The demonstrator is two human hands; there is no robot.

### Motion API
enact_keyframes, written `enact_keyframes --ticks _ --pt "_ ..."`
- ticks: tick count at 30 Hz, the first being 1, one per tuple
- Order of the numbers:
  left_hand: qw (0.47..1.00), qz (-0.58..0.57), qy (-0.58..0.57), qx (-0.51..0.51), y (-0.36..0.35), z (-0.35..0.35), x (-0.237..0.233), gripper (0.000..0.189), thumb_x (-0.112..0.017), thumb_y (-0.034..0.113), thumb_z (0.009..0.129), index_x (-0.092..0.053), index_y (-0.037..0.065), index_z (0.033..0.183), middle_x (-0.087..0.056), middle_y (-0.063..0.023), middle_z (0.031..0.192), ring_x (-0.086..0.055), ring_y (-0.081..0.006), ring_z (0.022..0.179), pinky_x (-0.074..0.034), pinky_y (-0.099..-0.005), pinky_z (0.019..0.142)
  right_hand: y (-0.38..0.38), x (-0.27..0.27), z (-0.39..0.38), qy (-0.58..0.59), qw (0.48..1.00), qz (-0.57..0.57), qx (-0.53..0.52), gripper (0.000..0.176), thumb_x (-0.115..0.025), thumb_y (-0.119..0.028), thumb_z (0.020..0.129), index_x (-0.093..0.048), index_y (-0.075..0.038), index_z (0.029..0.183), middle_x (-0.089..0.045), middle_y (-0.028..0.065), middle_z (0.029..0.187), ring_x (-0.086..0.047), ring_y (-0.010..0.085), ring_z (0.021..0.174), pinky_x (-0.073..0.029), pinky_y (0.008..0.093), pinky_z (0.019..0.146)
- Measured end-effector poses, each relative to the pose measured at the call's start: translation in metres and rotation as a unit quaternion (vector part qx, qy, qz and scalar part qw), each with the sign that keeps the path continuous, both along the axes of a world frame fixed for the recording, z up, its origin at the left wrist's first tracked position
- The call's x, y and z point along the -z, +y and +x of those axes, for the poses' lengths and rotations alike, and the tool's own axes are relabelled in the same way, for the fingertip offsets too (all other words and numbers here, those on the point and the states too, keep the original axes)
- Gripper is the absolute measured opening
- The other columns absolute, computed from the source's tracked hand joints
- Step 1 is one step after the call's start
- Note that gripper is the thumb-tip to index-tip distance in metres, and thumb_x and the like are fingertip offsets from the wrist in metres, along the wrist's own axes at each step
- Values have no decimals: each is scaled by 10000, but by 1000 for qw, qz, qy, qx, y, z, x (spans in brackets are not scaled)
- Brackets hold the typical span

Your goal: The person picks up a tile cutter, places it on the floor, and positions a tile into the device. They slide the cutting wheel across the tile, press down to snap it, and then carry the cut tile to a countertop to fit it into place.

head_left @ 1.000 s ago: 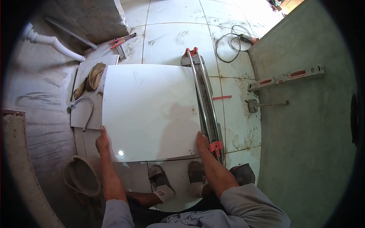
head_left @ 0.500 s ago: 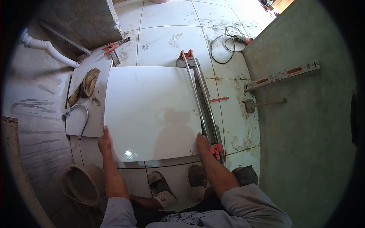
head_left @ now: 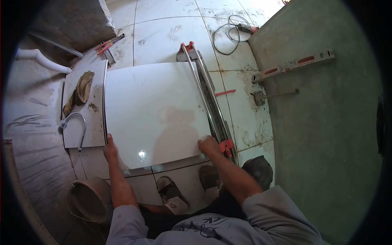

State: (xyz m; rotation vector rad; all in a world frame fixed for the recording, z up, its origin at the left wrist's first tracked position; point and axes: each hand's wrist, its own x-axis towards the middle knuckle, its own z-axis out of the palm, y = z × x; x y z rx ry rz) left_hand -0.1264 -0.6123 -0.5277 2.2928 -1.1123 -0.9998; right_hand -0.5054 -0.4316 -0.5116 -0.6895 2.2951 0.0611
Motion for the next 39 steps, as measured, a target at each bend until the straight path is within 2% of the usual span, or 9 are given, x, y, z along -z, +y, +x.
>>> enact_keyframes --ticks 3,4,8,11,17,23,26,32,39 --pt "999 -15 49 -19 6 -6 -3 807 -507 694 776 -651 -99 830 -635 -155 824 -561 -236 783 -439 -350 777 -35 -29 -41 -12 995 46 -89 422 -531 -380 791 -668 -15 954 -620 232 1045 -585 375 1017 -464 439 884" --pt "999 -10 46 -19 10 -2 5 807 -507 694 776 -651 -99 830 -635 -155 824 -561 -236 783 -439 -350 777 -50 -52 -56 15 999 5 -35 423 -503 -372 806 -667 -7 941 -624 232 1033 -590 380 1002 -469 446 872" --pt "997 -20 65 -43 24 -5 21 782 -505 673 794 -651 -92 868 -641 -149 859 -578 -225 813 -448 -336 775 -71 -37 -161 89 975 -33 -202 411 -490 -365 834 -655 -4 942 -642 208 988 -608 359 960 -478 439 840" --pt "994 4 88 -64 38 -14 27 775 -499 660 808 -644 -95 898 -641 -146 889 -583 -214 826 -453 -319 772 -60 -48 -194 113 969 -65 -210 411 -487 -372 842 -651 -5 928 -642 210 973 -607 356 951 -475 438 839" --pt "986 -3 140 -87 52 -27 24 774 -503 646 818 -624 -106 953 -638 -133 904 -584 -206 830 -460 -305 774 18 19 -200 3 975 -49 -216 383 -469 -350 856 -655 -20 906 -633 226 945 -601 379 915 -460 446 845" --pt "983 7 142 -120 71 -25 44 772 -514 641 816 -606 -104 996 -630 -134 935 -584 -210 832 -466 -311 771 37 55 -177 -192 976 -90 50 441 -445 -403 872 -658 -17 880 -633 231 904 -599 395 898 -460 425 819" --pt "979 -2 153 -133 82 -29 59 777 -513 643 814 -599 -104 1011 -630 -135 945 -586 -214 829 -471 -313 763 30 66 -167 -105 980 -167 24 441 -480 -411 881 -648 -5 850 -627 144 701 -616 244 693 -478 359 686" --pt "971 -3 179 -157 94 -44 61 794 -512 654 805 -596 -105 1022 -631 -140 949 -593 -228 821 -480 -322 759 17 68 -159 -68 981 -171 55 435 -476 -420 884 -656 -41 999 -657 200 869 -634 321 866 -465 372 782" --pt "981 33 101 -165 98 -37 83 807 -508 664 798 -593 -115 988 -623 -148 927 -589 -228 814 -480 -344 747 14 75 -154 -69 977 -176 102 385 -485 -363 887 -656 -18 906 -639 158 752 -608 243 732 -458 358 721"
